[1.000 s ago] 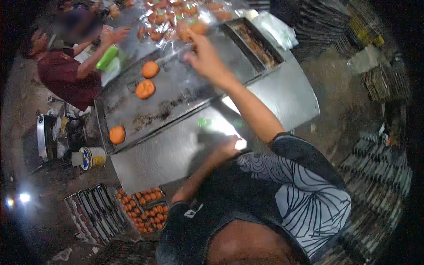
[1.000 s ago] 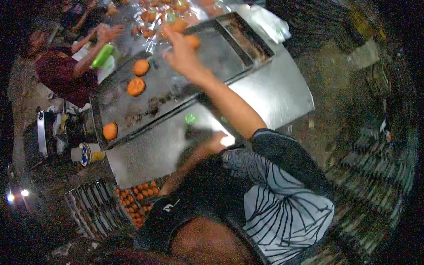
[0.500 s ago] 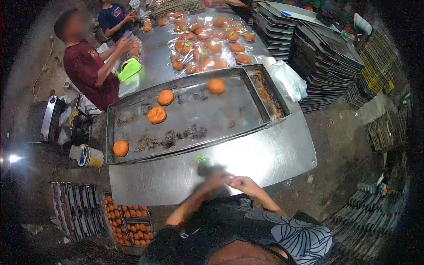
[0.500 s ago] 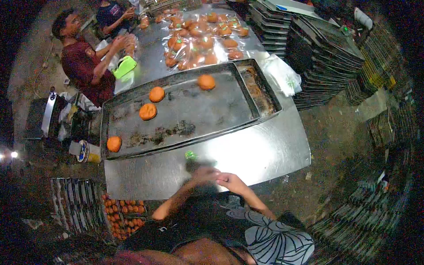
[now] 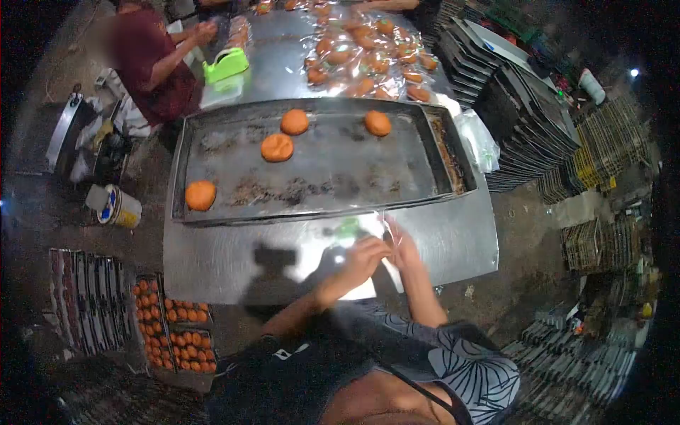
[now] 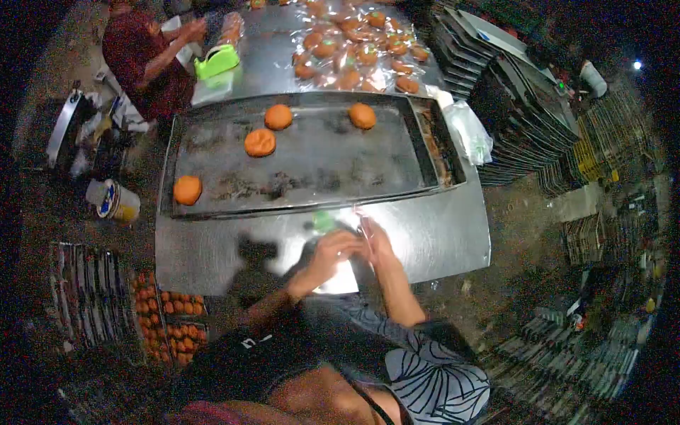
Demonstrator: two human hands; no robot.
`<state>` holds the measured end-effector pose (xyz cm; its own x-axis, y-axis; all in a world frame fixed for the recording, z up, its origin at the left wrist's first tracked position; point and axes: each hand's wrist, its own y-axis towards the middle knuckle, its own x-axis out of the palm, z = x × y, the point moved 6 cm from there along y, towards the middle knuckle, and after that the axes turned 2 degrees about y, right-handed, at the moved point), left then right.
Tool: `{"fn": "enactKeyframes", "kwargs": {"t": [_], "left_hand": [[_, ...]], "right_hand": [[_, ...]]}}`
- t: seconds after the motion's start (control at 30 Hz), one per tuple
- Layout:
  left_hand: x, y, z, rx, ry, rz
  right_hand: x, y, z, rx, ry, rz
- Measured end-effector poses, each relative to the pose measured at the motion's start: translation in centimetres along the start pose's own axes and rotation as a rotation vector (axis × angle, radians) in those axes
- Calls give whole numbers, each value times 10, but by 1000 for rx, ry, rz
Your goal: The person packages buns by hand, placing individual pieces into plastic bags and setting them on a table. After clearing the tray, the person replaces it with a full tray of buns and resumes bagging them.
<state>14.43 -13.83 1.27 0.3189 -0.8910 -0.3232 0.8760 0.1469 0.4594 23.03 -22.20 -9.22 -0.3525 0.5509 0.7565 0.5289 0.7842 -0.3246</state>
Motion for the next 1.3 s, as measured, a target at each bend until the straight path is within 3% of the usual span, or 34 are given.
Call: {"fn": "enactKeyframes", "kwargs": {"t": [0.03,0.07,0.1,0.17,0.23,0.3,0.33,0.37,0.4,0.43,0.47,0.53,0.57,0.63,0.67,0.7,0.73,0.77,0.8,0.83,0.9,0.93,0.97,1.0,1.03,1.1,1.13,1.17,1.23,1.3], "left_hand": [[-14,-5,-2,33,26,121],[-32,-10,-17,-53,12,337],[-51,-14,-31,-136,2,554],[-80,-22,-65,-332,-1095,1158],[-102,-67,-151,-498,-1623,709],[-180,-86,-119,-758,-1030,960],[-206,-123,-164,-585,-1152,944],[-227,-159,-204,-409,-1264,919],[-252,-159,-161,-312,-866,1308],[-268,-157,-144,-311,-846,1308],[-283,-161,-132,-267,-902,1404],[-303,-173,-119,-220,-935,1518],[-316,-179,-120,-217,-919,1507],[-340,-187,-111,29,-708,1368],[-344,-193,-111,-65,-650,1587],[-341,-188,-125,-82,-658,1581],[-335,-185,-137,-88,-429,1518],[-327,-177,-142,-98,-206,1432],[-313,-139,-131,-409,-544,1308],[-294,-127,-131,-432,-552,1274],[-260,-95,-126,-163,-880,1113],[-252,-84,-118,-190,-903,1057],[-237,-69,-105,-260,-1142,885],[-220,-56,-98,-329,-1370,711],[-208,-51,-108,-352,-1382,679],[-198,-42,-84,188,335,470],[-193,-36,-79,189,332,459],[-193,-28,-87,-7,-327,446],[-156,-8,-87,-424,-1623,305],[-152,-1,-75,-328,-1528,224]], "right_hand": [[49,14,-25,-109,-161,347],[93,35,-33,-360,-140,-100],[126,43,-28,-313,64,-209],[187,47,5,-169,325,-375],[177,74,89,193,205,-221],[198,89,120,271,-227,-378],[212,103,98,178,-852,-436],[203,147,88,-271,-1406,-436],[208,173,67,-514,-1576,-207],[201,218,61,-819,-1835,-185],[190,248,58,-711,-2172,230],[183,287,60,-606,-2107,33],[186,291,69,-613,-2088,37],[186,274,82,-788,-1819,64],[208,235,90,-738,-1675,151],[262,178,91,-810,-1504,-92],[266,151,112,-950,-1600,-103],[283,128,124,-1011,-1549,-345],[300,106,126,-1048,-1694,-421],[298,102,124,-1035,-1699,-377],[290,95,105,-1091,-1567,-214],[280,89,94,-1124,-1503,-120],[266,79,86,-1124,-1510,-50],[256,68,80,-1147,-1568,-75],[248,60,77,-1166,-1626,-117],[243,55,56,-1190,-1563,-7],[236,55,48,-1202,-1565,129],[231,53,41,-1215,-1565,263],[218,36,35,-1238,-1494,259],[209,18,38,-1161,-1591,19]]}}
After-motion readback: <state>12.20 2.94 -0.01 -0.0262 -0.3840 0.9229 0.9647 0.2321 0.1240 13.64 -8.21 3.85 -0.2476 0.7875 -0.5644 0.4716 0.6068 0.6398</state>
